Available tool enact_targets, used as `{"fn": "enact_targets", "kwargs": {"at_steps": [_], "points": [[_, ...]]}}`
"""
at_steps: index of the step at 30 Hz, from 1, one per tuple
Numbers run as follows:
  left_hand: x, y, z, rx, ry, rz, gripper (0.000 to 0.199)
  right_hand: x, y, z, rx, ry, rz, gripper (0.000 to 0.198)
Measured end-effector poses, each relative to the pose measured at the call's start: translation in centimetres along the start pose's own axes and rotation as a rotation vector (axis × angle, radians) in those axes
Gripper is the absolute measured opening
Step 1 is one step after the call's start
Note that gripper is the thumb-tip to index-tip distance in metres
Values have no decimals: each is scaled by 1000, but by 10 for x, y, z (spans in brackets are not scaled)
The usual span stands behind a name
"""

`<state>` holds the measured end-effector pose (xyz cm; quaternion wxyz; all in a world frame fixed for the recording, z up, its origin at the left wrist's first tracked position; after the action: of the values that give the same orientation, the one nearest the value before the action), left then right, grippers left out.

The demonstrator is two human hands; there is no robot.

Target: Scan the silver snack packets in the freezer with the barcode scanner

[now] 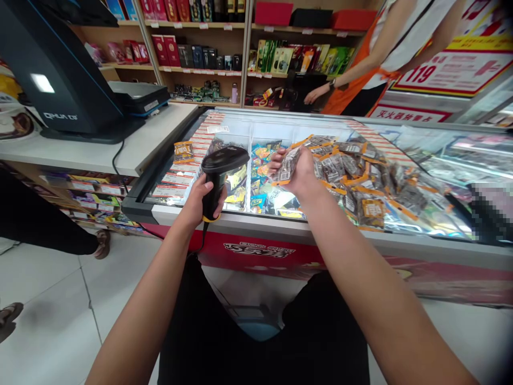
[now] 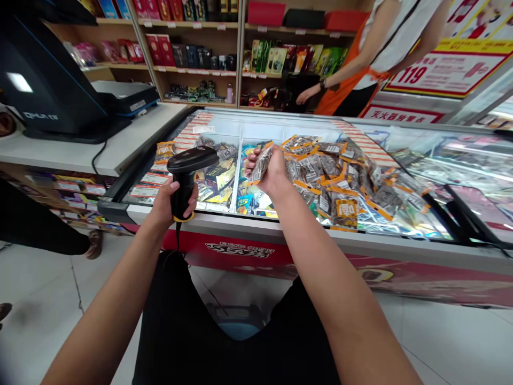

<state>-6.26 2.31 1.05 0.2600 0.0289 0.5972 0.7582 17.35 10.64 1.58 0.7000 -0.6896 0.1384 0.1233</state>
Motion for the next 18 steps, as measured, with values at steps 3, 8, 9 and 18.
{"fn": "enact_targets", "kwargs": {"at_steps": [3, 8, 9, 18], "points": [[-2, -1, -1, 13, -42, -17, 52, -17, -6, -18, 31, -87, -72, 74], [-11, -5, -5, 58, -145, -25, 53, -32, -14, -31, 89, -173, -228, 87], [-12, -5, -5, 66, -156, -24, 54, -33, -14, -32, 103, -178, -239, 87], [-24, -17, -10, 247, -313, 38, 50, -21, -19, -22, 224, -98, -386, 82]]}}
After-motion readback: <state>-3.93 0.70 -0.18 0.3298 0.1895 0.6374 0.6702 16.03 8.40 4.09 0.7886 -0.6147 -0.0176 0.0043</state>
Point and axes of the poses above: each hand's wrist, its own z-axis towards the middle knuckle, its own x-axis out of the back of the hand, y = z × x, the point moved 10 cm from there along z, towards the middle knuckle, and after that the axes turned 2 degrees about x, right-handed, at the moved point
